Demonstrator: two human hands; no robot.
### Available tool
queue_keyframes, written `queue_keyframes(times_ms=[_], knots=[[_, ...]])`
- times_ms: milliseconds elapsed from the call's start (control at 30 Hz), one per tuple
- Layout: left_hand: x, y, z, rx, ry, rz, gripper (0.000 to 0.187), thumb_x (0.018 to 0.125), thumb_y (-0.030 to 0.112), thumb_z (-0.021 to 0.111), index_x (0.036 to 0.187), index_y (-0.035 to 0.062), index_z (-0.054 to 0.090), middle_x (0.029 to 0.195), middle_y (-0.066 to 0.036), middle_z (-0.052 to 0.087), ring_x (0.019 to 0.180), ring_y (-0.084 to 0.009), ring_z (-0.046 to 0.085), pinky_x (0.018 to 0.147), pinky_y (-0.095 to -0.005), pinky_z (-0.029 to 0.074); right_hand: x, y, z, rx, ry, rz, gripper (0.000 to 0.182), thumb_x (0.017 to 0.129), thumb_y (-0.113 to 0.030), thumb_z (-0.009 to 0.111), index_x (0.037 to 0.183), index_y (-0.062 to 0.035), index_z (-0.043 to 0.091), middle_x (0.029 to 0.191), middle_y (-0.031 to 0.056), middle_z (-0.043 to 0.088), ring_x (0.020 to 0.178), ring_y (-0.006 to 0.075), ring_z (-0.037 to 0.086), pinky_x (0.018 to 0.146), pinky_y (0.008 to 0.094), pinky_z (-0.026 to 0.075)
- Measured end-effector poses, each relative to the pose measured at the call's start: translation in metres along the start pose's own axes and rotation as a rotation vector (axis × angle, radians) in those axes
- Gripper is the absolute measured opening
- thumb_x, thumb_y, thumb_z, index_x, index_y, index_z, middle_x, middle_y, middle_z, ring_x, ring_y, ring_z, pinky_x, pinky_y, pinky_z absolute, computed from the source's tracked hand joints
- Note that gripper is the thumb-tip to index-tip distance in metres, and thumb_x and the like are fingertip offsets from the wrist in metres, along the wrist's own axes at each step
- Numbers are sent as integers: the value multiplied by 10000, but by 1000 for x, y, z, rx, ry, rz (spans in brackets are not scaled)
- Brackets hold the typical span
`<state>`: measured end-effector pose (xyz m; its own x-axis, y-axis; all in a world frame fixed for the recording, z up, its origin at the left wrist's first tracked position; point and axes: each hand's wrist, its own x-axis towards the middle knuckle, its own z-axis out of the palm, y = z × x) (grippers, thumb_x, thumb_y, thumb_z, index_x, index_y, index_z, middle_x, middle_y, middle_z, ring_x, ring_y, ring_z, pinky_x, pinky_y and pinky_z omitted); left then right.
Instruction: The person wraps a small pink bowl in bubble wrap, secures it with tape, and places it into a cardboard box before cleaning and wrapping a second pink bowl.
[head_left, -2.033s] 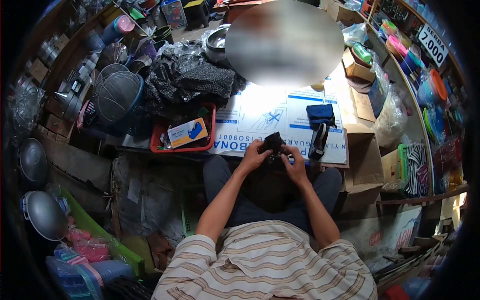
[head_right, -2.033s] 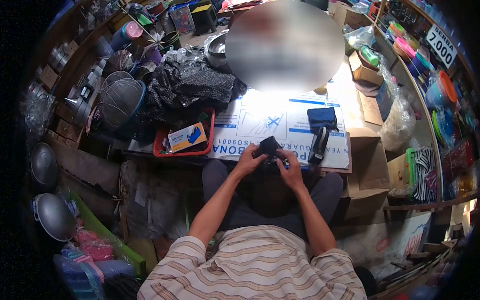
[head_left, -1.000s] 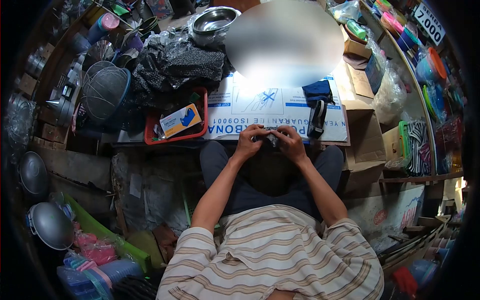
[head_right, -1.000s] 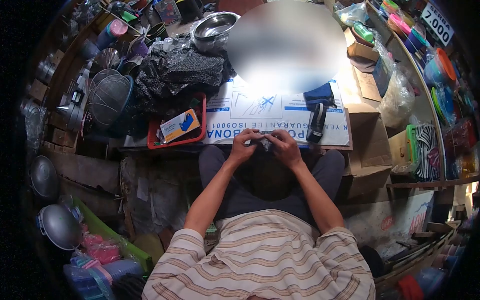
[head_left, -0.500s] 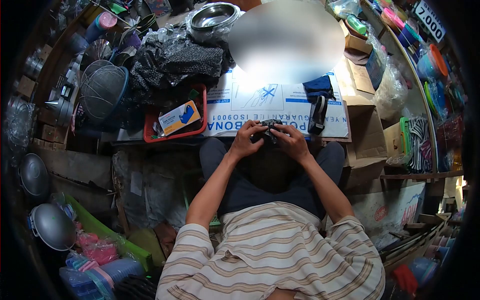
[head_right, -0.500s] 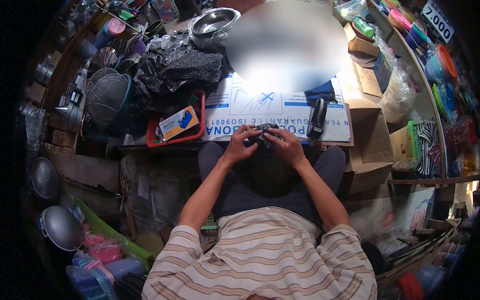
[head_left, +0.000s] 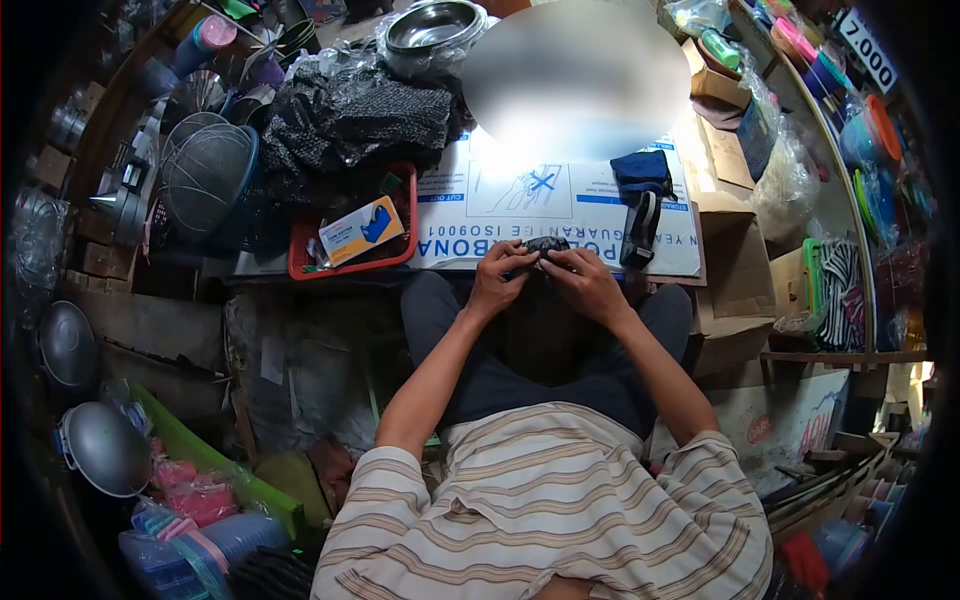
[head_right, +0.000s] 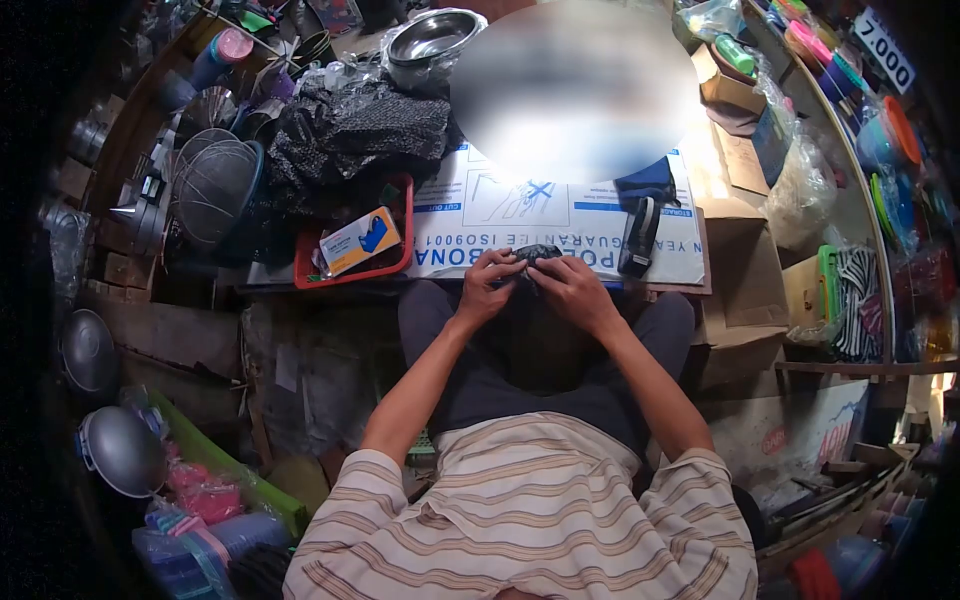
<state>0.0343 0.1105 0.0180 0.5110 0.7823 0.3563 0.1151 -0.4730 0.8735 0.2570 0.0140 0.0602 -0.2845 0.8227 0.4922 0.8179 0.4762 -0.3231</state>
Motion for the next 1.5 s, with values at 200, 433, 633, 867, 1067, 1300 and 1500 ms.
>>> queue_keyframes(times_ms=[200,433,633,867,1067,1300,1500], knots=[[-2,-2,8,21,37,71,467,812,-117,783,1208,122,849,1143,-147,708,1290,-332,684,1058,-404,585,-3,1,-1,-39,3,-14,478,858,-56,799,1328,-135,760,1269,90,707,1145,302,687,977,424,566],[-4,1,8,-43,108,-47,250,831,-111,772,1016,50,816,1034,-142,692,1283,-338,703,985,-389,596,14,2,-17,100,-199,87,490,887,-212,822,1363,-157,720,1217,93,678,1156,313,660,1015,450,521],[3,1,17,-53,74,-103,215,818,-107,741,963,44,789,1050,-135,704,1277,-348,708,956,-396,589,31,11,-14,-51,-231,42,496,861,-240,847,1335,-156,727,1200,75,682,1134,300,669,1019,456,517],[5,13,26,-61,58,-20,329,809,-62,760,1116,55,760,1165,-165,716,1298,-384,683,1059,-448,552,18,25,-9,-47,-133,-45,408,855,-137,826,1249,-62,752,1230,100,733,1120,294,701,985,410,593],[14,19,27,36,-37,103,465,838,-15,841,1279,57,708,1362,-184,703,1301,-375,675,1119,-444,525,9,31,-14,-108,-9,-64,397,849,-90,813,1231,-18,733,1188,98,752,1036,281,723,912,392,615],[26,8,27,14,-54,124,395,839,-34,841,1209,35,722,1357,-183,710,1249,-371,703,1072,-434,558,1,24,6,-119,141,-9,368,876,-45,788,1235,7,729,1143,114,754,989,288,716,885,401,611],[17,-7,24,22,-96,89,291,824,-90,804,1089,-17,706,1302,-192,714,1200,-370,722,1007,-420,586,-8,7,23,-80,127,28,400,884,1,760,1280,22,715,1143,134,750,1019,312,704,916,408,597]])
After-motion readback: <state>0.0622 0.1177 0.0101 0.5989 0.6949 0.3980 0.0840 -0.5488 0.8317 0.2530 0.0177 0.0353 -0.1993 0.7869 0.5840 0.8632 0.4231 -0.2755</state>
